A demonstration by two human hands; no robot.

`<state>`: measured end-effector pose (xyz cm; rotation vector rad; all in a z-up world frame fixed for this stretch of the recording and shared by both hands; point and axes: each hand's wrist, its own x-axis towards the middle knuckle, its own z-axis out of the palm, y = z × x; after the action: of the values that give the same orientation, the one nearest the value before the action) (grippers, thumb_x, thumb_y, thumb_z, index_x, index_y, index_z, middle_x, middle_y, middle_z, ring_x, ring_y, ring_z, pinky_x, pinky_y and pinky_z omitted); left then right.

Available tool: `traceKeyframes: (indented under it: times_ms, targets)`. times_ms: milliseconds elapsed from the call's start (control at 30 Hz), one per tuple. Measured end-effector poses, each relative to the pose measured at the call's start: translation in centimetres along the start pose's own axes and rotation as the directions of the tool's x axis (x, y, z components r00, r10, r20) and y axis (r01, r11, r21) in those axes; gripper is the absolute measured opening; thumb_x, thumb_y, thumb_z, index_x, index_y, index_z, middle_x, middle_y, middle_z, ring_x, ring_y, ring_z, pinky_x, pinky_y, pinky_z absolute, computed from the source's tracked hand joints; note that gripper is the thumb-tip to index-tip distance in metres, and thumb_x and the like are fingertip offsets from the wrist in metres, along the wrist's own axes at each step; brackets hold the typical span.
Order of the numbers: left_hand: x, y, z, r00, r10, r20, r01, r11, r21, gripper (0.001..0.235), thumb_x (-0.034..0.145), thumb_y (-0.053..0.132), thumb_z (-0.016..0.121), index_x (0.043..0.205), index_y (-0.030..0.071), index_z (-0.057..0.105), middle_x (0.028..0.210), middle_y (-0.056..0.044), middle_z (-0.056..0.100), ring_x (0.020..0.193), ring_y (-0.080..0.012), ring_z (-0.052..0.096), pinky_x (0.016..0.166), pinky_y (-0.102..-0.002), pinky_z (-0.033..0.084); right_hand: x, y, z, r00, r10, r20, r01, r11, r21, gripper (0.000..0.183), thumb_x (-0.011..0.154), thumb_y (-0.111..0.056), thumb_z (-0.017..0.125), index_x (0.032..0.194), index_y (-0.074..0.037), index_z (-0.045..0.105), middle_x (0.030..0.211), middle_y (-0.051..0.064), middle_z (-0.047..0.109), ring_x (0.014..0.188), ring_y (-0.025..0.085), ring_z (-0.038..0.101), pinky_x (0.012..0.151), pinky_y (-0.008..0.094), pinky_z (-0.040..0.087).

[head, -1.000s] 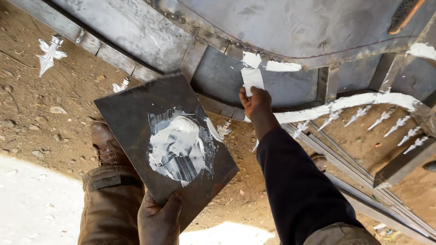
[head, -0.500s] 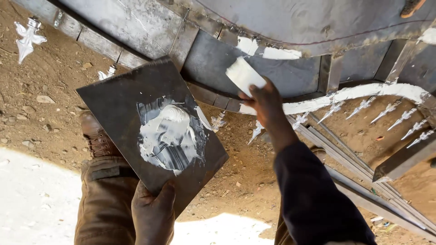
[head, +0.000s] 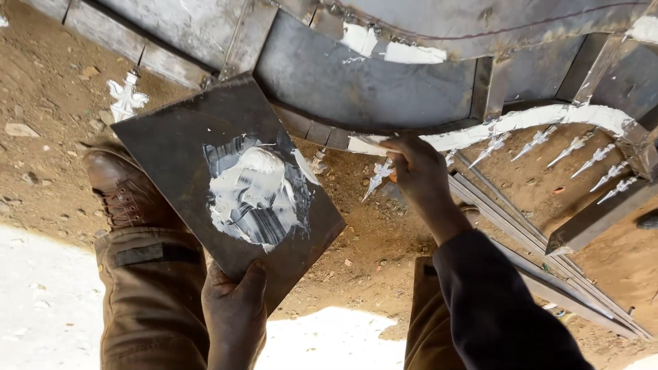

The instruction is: Applying and smoothing filler paste onto the joints of a metal structure using a handheld spreader

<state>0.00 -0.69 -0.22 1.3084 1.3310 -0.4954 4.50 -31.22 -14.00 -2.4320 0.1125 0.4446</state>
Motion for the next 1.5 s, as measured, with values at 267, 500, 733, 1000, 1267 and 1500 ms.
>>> traceKeyframes:
  times_ms: [267, 500, 733, 1000, 1267, 1500]
  targets:
    - [0.0, -0.9, -0.7, 0.997, -0.072, -0.026, 0.069, 0.992, -0.107, 0.018, 0.078, -0.004, 0.061, 0.096, -0.002, 0.064, 0.083, -0.013, 0.068, 0.076, -0.0216, 0.06, 0.071, -0.037, 0.055, 3.4, 4.4, 2.9, 0.943, -0.042, 0.331, 0.048, 0.999, -0.011, 0.036, 0.097, 0.002, 0.059, 0.127, -0.014, 0.072, 0.118, 0.008, 0.077, 0.106, 0.023, 0.074, 0.091, 0.037, 0.056]
    - [-0.4, 1.0, -0.5, 0.99, -0.135, 0.031, 0.138, 0.966, -0.217, 0.037, 0.08, -0.007, 0.055, 0.116, -0.004, 0.065, 0.103, -0.018, 0.074, 0.091, -0.0276, 0.067, 0.088, -0.041, 0.058, 4.3, 5.8, 3.8, 0.929, -0.251, 0.27, 0.28, 0.957, -0.071, 0.038, 0.09, 0.008, 0.07, 0.123, -0.01, 0.075, 0.112, 0.012, 0.077, 0.104, 0.028, 0.07, 0.091, 0.038, 0.058]
    - [-0.2, 1.3, -0.5, 0.992, -0.121, 0.024, 0.123, 0.986, -0.112, 0.027, 0.081, -0.007, 0.059, 0.107, -0.005, 0.067, 0.091, -0.017, 0.072, 0.081, -0.0284, 0.065, 0.074, -0.041, 0.056, 6.6, 5.7, 4.3, 0.841, -0.258, 0.476, 0.521, 0.623, -0.583, 0.021, 0.072, -0.004, 0.068, 0.09, -0.013, 0.074, 0.081, 0.009, 0.069, 0.074, 0.036, 0.064, 0.068, 0.049, 0.049]
    - [-0.3, 0.5, -1.2, 0.994, -0.1, 0.04, 0.104, 0.985, -0.137, 0.015, 0.082, -0.008, 0.06, 0.095, -0.001, 0.064, 0.08, -0.014, 0.067, 0.069, -0.0228, 0.058, 0.064, -0.036, 0.053, 2.5, -0.1, -0.9, 0.986, 0.118, 0.118, -0.098, 0.982, -0.164, 0.039, 0.1, 0.001, 0.057, 0.137, -0.007, 0.065, 0.121, 0.016, 0.069, 0.098, 0.03, 0.064, 0.082, 0.041, 0.05]
    - [-0.4, 0.8, -0.8, 0.996, -0.088, 0.02, 0.088, 0.996, -0.013, 0.019, 0.08, -0.003, 0.059, 0.097, -0.002, 0.069, 0.075, -0.008, 0.062, 0.069, -0.0182, 0.052, 0.061, -0.034, 0.047, -2.2, -1.2, 7.0, 0.973, -0.208, 0.103, 0.232, 0.861, -0.452, 0.056, 0.081, -0.002, 0.074, 0.136, -0.01, 0.066, 0.123, 0.008, 0.069, 0.098, 0.027, 0.06, 0.079, 0.041, 0.049]
    - [-0.3, 0.2, -0.7, 0.994, -0.105, -0.026, 0.105, 0.994, -0.01, 0.016, 0.078, 0.0, 0.062, 0.093, 0.0, 0.068, 0.08, -0.008, 0.066, 0.074, -0.0167, 0.055, 0.066, -0.033, 0.048, -5.9, 0.6, 10.8, 0.959, -0.265, 0.096, 0.277, 0.826, -0.491, 0.06, 0.081, -0.007, 0.077, 0.139, -0.008, 0.062, 0.125, 0.014, 0.062, 0.101, 0.032, 0.058, 0.08, 0.044, 0.051]
